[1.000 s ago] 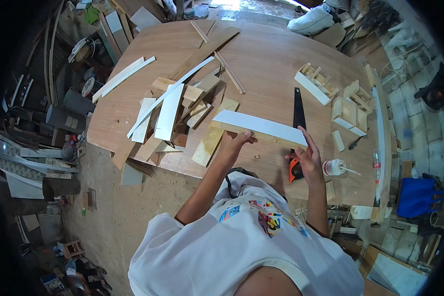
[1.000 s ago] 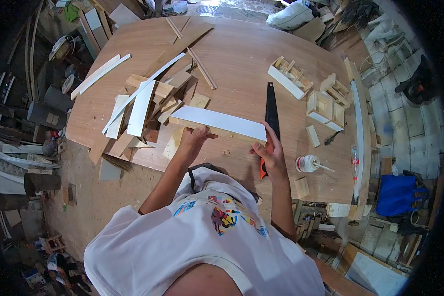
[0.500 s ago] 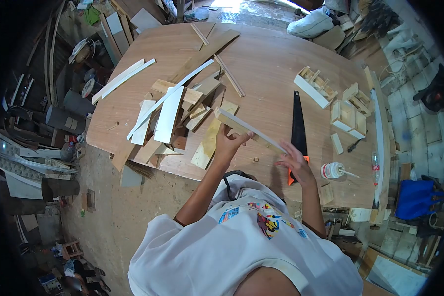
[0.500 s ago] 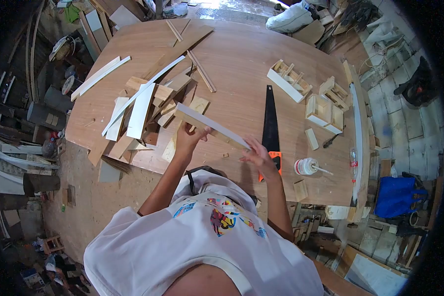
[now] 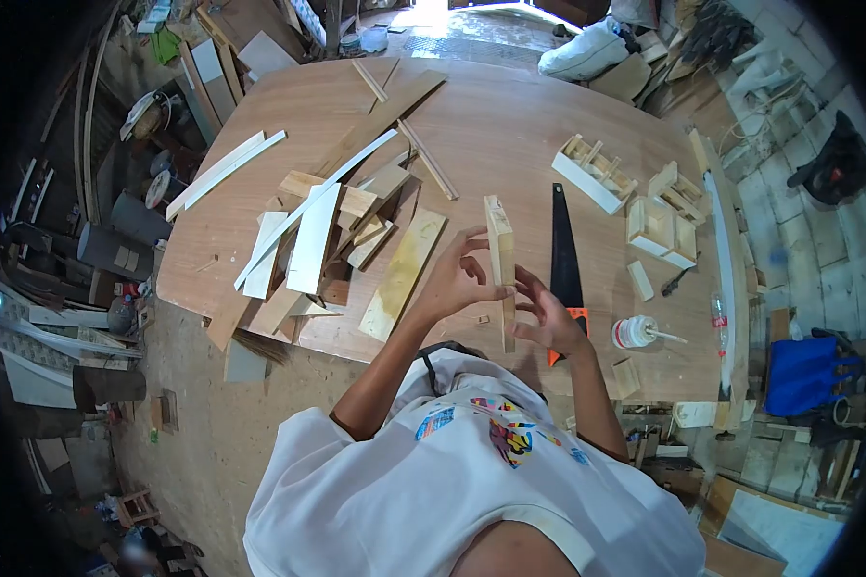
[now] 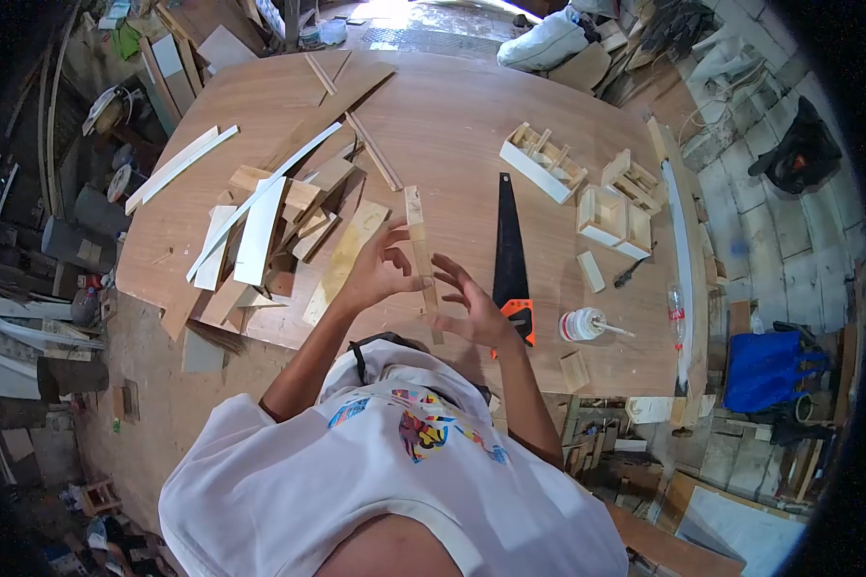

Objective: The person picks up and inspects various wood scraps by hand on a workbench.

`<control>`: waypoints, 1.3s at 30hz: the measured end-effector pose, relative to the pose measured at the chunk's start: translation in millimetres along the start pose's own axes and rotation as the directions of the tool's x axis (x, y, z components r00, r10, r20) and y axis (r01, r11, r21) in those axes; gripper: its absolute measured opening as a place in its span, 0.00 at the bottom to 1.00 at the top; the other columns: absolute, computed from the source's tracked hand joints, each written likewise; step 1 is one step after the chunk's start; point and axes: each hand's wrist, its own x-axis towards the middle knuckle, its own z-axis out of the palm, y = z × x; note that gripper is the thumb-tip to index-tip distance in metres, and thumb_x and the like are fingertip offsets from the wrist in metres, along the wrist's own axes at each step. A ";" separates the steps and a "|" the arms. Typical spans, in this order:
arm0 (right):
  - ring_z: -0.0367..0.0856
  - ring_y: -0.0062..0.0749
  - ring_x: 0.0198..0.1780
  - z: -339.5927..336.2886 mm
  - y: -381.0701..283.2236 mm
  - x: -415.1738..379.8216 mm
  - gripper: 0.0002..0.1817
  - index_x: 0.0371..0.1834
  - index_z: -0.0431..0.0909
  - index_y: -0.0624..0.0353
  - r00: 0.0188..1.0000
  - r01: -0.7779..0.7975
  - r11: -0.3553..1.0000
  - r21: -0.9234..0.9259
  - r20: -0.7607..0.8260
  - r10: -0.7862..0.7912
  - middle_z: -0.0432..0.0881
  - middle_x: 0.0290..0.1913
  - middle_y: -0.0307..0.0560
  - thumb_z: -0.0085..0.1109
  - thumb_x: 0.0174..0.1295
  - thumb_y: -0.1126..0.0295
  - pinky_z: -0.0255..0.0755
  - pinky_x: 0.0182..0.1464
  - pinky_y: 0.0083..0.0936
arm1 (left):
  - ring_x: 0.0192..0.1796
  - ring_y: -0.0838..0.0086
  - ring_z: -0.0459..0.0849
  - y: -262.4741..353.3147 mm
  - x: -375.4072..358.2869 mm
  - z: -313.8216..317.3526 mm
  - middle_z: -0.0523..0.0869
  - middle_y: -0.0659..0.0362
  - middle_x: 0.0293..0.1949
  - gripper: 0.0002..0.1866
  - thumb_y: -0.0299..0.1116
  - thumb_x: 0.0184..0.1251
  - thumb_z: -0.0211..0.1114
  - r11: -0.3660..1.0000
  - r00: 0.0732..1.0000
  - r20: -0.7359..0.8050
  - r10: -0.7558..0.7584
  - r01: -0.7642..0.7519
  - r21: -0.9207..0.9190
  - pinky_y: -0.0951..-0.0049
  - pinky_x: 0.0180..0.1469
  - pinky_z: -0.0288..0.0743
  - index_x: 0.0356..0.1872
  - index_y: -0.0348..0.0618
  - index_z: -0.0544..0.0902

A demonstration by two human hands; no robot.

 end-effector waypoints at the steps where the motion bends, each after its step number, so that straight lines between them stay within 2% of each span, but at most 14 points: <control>1: 0.58 0.38 0.70 2.9 -2.9 0.4 0.53 0.73 0.46 0.57 0.999 -0.017 0.999 -0.045 -0.031 0.016 0.57 0.70 0.50 0.72 0.47 0.57 0.61 0.64 0.37 | 0.31 0.79 0.76 1.2 2.1 1.2 0.78 0.52 0.51 0.49 0.33 0.35 0.79 1.000 1.000 0.002 0.005 -0.005 -0.001 0.80 0.36 0.72 0.63 0.34 0.63; 6: 0.59 0.39 0.69 8.3 -3.8 -0.8 0.55 0.73 0.46 0.57 0.993 -0.004 0.995 -0.101 -0.115 -0.007 0.59 0.69 0.51 0.74 0.45 0.59 0.62 0.64 0.38 | 0.32 0.79 0.76 0.2 8.5 6.0 0.77 0.51 0.54 0.47 0.31 0.36 0.77 0.998 0.987 0.158 0.033 -0.023 -0.064 0.78 0.39 0.71 0.63 0.37 0.65; 10: 0.62 0.38 0.67 11.0 -3.8 -3.9 0.56 0.73 0.46 0.57 0.991 -0.008 1.000 -0.011 -0.134 0.007 0.61 0.67 0.51 0.75 0.44 0.60 0.64 0.62 0.36 | 0.32 0.79 0.76 0.5 7.7 8.8 0.77 0.51 0.54 0.46 0.31 0.36 0.77 0.998 0.985 0.168 0.039 -0.030 -0.053 0.78 0.38 0.71 0.64 0.38 0.65; 18: 0.64 0.38 0.66 8.2 -1.5 -7.9 0.55 0.72 0.48 0.57 0.991 -0.039 0.999 -0.020 -0.126 0.037 0.64 0.65 0.52 0.75 0.44 0.60 0.65 0.61 0.34 | 0.33 0.79 0.77 -4.3 4.7 10.9 0.78 0.50 0.52 0.45 0.32 0.39 0.78 0.998 0.988 0.154 0.001 0.007 -0.054 0.79 0.38 0.71 0.63 0.36 0.66; 20: 0.64 0.34 0.64 7.4 -0.5 -8.2 0.52 0.71 0.48 0.63 0.992 -0.065 0.998 0.000 -0.109 0.065 0.61 0.67 0.49 0.73 0.45 0.68 0.62 0.64 0.32 | 0.33 0.79 0.77 -4.7 4.0 11.3 0.79 0.50 0.52 0.45 0.33 0.39 0.78 0.998 0.989 0.150 -0.003 0.013 -0.067 0.79 0.38 0.71 0.63 0.36 0.66; 22: 0.66 0.34 0.63 7.5 -0.4 -8.5 0.51 0.71 0.48 0.63 0.992 -0.071 0.997 0.009 -0.104 0.071 0.62 0.66 0.49 0.73 0.46 0.68 0.62 0.64 0.32 | 0.34 0.79 0.77 -5.5 4.1 11.6 0.79 0.51 0.51 0.45 0.33 0.39 0.78 0.997 0.989 0.146 -0.006 0.018 -0.079 0.79 0.39 0.71 0.63 0.36 0.66; 25: 0.67 0.35 0.62 6.2 5.7 -8.6 0.49 0.71 0.50 0.61 0.994 -0.054 0.998 0.012 -0.092 0.055 0.64 0.64 0.49 0.71 0.48 0.65 0.64 0.62 0.32 | 0.32 0.80 0.77 -5.5 4.3 12.8 0.80 0.50 0.50 0.44 0.35 0.40 0.77 0.999 0.991 0.131 -0.005 0.010 -0.041 0.79 0.38 0.72 0.63 0.35 0.66; 27: 0.66 0.36 0.63 5.1 5.8 -10.3 0.48 0.71 0.51 0.58 0.996 -0.032 0.999 0.006 -0.085 0.033 0.65 0.63 0.50 0.70 0.50 0.63 0.65 0.60 0.33 | 0.29 0.80 0.78 -0.9 3.0 18.3 0.81 0.48 0.46 0.43 0.38 0.42 0.76 0.994 0.997 0.070 -0.021 0.013 0.104 0.80 0.33 0.73 0.61 0.32 0.67; 29: 0.67 0.32 0.61 4.5 -0.7 -13.0 0.43 0.71 0.52 0.59 0.988 -0.151 0.950 0.273 0.000 0.157 0.67 0.60 0.46 0.65 0.53 0.67 0.65 0.60 0.31 | 0.27 0.80 0.78 8.0 -0.7 27.4 0.81 0.47 0.45 0.42 0.39 0.43 0.76 0.989 0.999 0.021 -0.036 0.033 0.147 0.81 0.30 0.73 0.60 0.30 0.67; 33: 0.67 0.28 0.59 -1.1 7.3 -16.3 0.40 0.70 0.54 0.60 0.987 -0.155 0.942 0.298 0.008 0.160 0.68 0.58 0.43 0.61 0.54 0.69 0.65 0.59 0.29 | 0.26 0.79 0.80 6.8 -2.2 37.6 0.81 0.46 0.42 0.41 0.42 0.45 0.75 0.983 0.998 -0.067 -0.015 0.027 0.181 0.82 0.25 0.72 0.58 0.28 0.68; 37: 0.68 0.27 0.58 1.3 2.2 -19.5 0.39 0.68 0.55 0.60 0.990 -0.114 0.950 0.292 -0.042 0.132 0.68 0.58 0.42 0.62 0.53 0.69 0.65 0.59 0.28 | 0.27 0.78 0.81 -3.5 2.2 36.2 0.81 0.44 0.43 0.43 0.44 0.46 0.75 0.985 0.999 -0.040 -0.029 0.036 0.168 0.80 0.26 0.73 0.59 0.28 0.67; 39: 0.69 0.28 0.57 3.4 -0.6 -16.9 0.39 0.67 0.56 0.61 0.987 -0.104 0.958 0.265 -0.091 0.133 0.68 0.57 0.44 0.64 0.52 0.68 0.66 0.58 0.27 | 0.27 0.76 0.81 -8.9 1.9 36.5 0.81 0.44 0.45 0.41 0.47 0.50 0.73 0.989 0.999 0.001 -0.035 0.035 0.145 0.77 0.27 0.74 0.59 0.28 0.69</control>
